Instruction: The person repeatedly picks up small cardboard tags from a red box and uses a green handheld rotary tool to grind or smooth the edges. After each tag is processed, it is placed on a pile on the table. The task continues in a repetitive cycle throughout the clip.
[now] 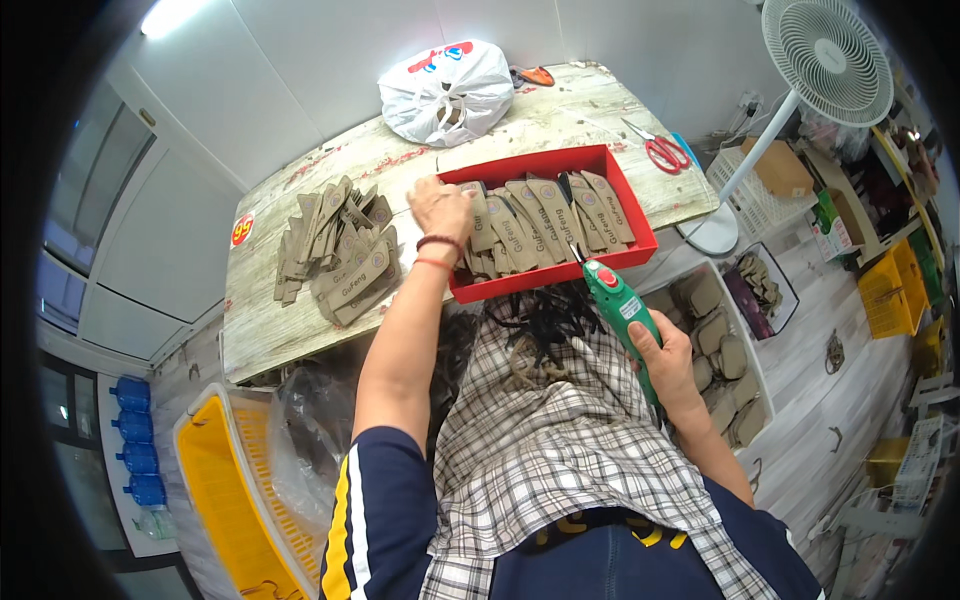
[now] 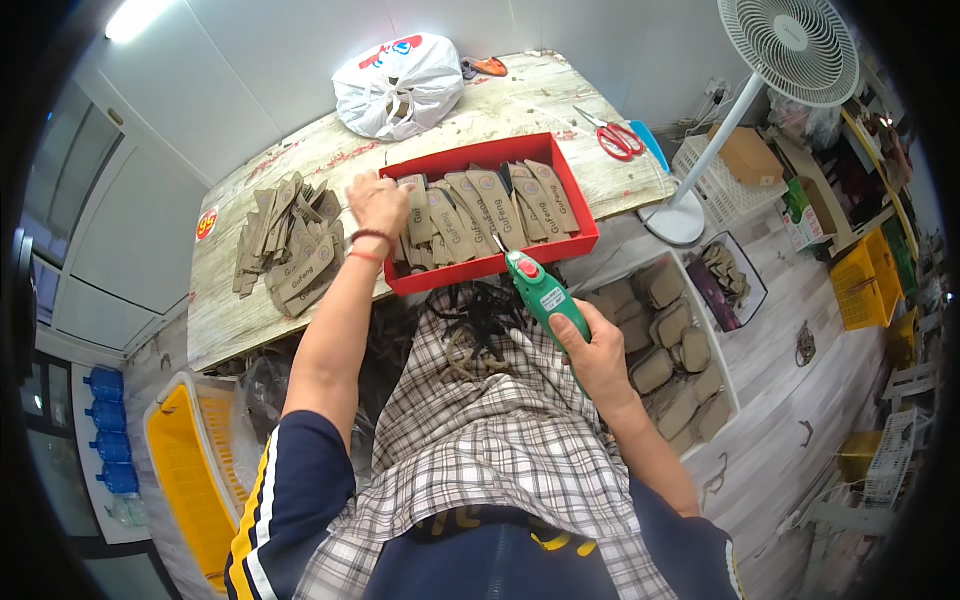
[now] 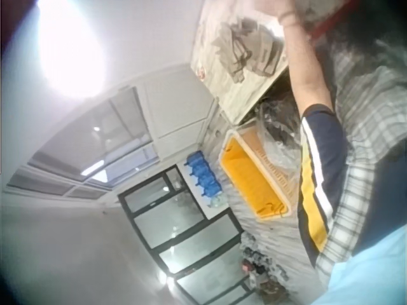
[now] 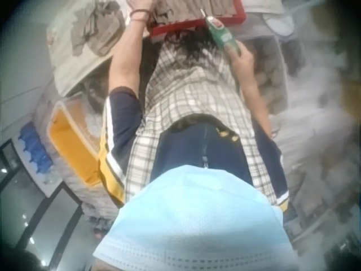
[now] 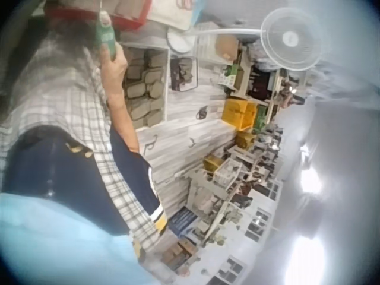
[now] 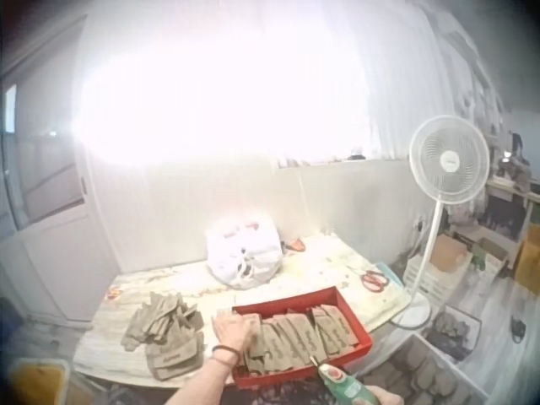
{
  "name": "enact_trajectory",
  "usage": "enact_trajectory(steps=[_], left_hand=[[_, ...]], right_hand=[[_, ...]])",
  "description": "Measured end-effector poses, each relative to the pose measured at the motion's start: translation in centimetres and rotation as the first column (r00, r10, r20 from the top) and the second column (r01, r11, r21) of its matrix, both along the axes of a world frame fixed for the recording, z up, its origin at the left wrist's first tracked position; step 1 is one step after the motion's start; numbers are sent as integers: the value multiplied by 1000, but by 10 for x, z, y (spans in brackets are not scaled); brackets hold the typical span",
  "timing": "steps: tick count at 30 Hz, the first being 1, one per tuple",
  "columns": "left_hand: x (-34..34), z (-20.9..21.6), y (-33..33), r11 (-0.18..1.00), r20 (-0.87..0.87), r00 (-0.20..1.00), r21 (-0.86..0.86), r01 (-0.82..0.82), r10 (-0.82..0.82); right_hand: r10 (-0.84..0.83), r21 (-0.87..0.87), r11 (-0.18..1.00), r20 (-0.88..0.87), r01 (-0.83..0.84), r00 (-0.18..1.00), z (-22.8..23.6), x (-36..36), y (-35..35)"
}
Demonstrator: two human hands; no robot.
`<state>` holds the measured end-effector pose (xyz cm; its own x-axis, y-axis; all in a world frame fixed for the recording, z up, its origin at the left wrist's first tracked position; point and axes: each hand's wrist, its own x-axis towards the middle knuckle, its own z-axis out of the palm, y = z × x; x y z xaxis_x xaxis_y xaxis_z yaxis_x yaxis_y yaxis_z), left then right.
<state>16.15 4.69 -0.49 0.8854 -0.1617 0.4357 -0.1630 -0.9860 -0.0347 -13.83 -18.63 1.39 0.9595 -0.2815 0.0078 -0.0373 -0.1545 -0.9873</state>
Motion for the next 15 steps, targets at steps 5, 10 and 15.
enact_trajectory(steps=[5,10,15], left_hand=[[30,-20,-35,951,-136,970,-210,-227,202],[29,-24,-31,831,-86,976,-514,-215,200],[-5,-16,-8,-22,-69,983,-997,-73,-169]], right_hand=[[-59,-5,998,1,59,998,3,-6,-1],[-22,11,1000,6,22,1000,2,-3,-3],[0,-26,1000,73,2,997,4,8,6]])
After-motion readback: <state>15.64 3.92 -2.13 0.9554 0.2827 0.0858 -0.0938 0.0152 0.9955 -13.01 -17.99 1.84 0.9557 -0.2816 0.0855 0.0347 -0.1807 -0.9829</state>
